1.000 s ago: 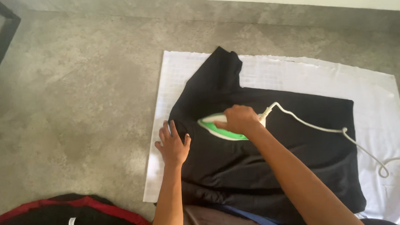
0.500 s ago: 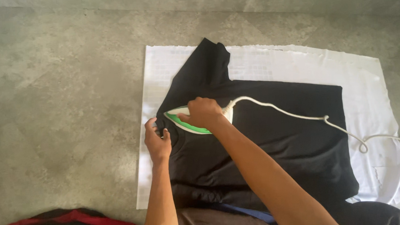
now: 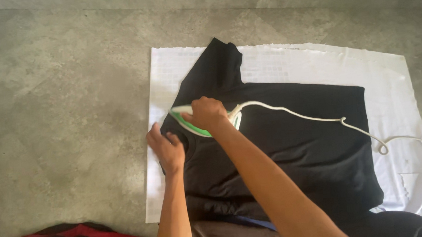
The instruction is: The person irons a black shirt laid out on a white cloth on the floor. They use a green and white iron to smooth the fabric, adjusting the shirt's position and sleeves as needed.
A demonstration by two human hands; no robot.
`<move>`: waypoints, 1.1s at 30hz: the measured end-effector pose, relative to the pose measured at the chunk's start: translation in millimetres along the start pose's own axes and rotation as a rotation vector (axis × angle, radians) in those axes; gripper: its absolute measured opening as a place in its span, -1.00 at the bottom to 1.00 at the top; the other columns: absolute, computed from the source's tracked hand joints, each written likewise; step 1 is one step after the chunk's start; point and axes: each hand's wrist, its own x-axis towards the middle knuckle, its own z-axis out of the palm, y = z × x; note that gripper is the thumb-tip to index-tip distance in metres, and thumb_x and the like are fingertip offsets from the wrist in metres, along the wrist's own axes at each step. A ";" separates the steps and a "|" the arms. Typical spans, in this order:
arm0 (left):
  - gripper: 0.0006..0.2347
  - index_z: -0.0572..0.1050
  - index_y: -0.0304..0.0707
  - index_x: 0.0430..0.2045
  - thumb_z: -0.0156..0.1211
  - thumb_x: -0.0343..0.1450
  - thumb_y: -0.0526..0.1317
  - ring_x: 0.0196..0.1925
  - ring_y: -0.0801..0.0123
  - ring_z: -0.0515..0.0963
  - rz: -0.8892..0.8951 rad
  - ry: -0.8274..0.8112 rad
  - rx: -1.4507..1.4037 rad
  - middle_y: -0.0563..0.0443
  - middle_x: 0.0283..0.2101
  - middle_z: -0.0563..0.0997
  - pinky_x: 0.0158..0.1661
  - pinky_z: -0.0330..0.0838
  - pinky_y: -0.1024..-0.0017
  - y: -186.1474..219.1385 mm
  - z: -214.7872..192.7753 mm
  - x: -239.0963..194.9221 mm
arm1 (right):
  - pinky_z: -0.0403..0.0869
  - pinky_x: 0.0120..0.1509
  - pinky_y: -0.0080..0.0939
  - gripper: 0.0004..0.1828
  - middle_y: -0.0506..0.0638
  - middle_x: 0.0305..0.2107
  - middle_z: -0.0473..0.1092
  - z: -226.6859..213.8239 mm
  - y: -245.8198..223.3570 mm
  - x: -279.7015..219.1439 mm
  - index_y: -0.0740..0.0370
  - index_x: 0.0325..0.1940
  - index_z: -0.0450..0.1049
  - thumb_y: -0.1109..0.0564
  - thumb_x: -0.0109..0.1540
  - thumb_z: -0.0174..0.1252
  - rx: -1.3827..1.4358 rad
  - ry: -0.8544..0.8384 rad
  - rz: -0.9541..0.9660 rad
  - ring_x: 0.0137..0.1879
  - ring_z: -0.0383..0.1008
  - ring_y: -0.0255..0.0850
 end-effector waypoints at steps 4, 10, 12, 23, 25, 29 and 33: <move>-0.18 -0.16 -0.48 0.54 0.08 0.48 0.06 0.63 -0.29 -0.18 -0.057 -0.604 0.137 -0.44 0.58 -0.11 0.46 -0.21 -0.33 26.1 -6.0 -6.0 | 0.63 -0.06 0.18 -0.13 0.18 -0.26 0.62 -11.5 8.2 0.2 0.22 -0.10 0.68 -0.58 0.26 -0.13 0.020 -0.034 0.022 -0.05 0.67 0.16; 0.02 -0.21 -0.49 0.53 0.06 0.39 0.37 0.66 -0.21 -0.27 0.033 -0.664 0.354 -0.50 0.60 -0.25 0.49 -0.22 -0.26 42.1 -26.3 -15.2 | 0.63 -0.03 0.13 -0.13 0.18 -0.24 0.62 -15.6 18.6 -2.4 0.18 -0.06 0.69 -0.60 0.27 -0.14 -0.027 -0.062 -0.119 -0.06 0.68 0.12; 0.03 -0.27 -0.45 0.53 0.04 0.39 0.39 0.66 -0.15 -0.34 0.005 -0.700 0.342 -0.45 0.60 -0.33 0.50 -0.29 -0.25 35.7 -18.2 -13.8 | 0.63 -0.05 0.13 -0.16 0.15 -0.25 0.62 -17.6 29.7 12.7 0.18 -0.08 0.69 -0.59 0.26 -0.10 -0.002 -0.033 0.003 -0.06 0.68 0.11; 0.03 -0.30 -0.47 0.54 0.03 0.42 0.38 0.66 -0.17 -0.37 0.020 -0.716 0.308 -0.45 0.60 -0.38 0.50 -0.35 -0.26 30.5 -21.2 -10.9 | 0.59 0.14 0.16 -0.14 0.23 -0.10 0.62 -58.3 177.9 -58.0 0.20 0.02 0.67 -0.58 0.26 -0.09 -0.061 -0.122 0.158 0.11 0.64 0.18; 0.00 -0.35 -0.44 0.54 -0.01 0.45 0.36 0.65 -0.17 -0.45 -0.008 -0.743 0.318 -0.44 0.60 -0.43 0.49 -0.39 -0.26 31.5 -21.5 -12.7 | 0.54 0.24 0.15 -0.10 0.25 0.00 0.62 -72.9 231.3 -93.8 0.19 0.08 0.67 -0.62 0.30 -0.13 -0.095 -0.154 0.363 0.20 0.61 0.19; -0.02 -0.35 -0.39 0.55 -0.12 0.45 0.39 0.65 -0.14 -0.45 -0.032 -0.753 0.412 -0.40 0.61 -0.43 0.45 -0.29 -0.36 39.6 -9.4 -8.9 | 0.56 0.22 0.15 0.02 0.16 -0.02 0.66 -53.3 338.3 -123.3 0.11 0.06 0.70 -0.75 0.27 -0.23 -0.180 -0.105 0.498 0.19 0.63 0.14; -0.16 -0.22 -0.33 0.57 -0.05 0.48 0.20 0.61 -0.39 -0.39 -0.013 -0.712 0.337 -0.45 0.60 -0.35 0.39 -0.30 -0.51 61.2 -3.3 -11.4 | 0.50 0.36 0.12 -0.09 0.13 0.09 0.61 -67.6 291.4 -132.4 0.03 0.19 0.63 -0.65 0.30 -0.24 -0.151 -0.211 0.434 0.27 0.58 0.12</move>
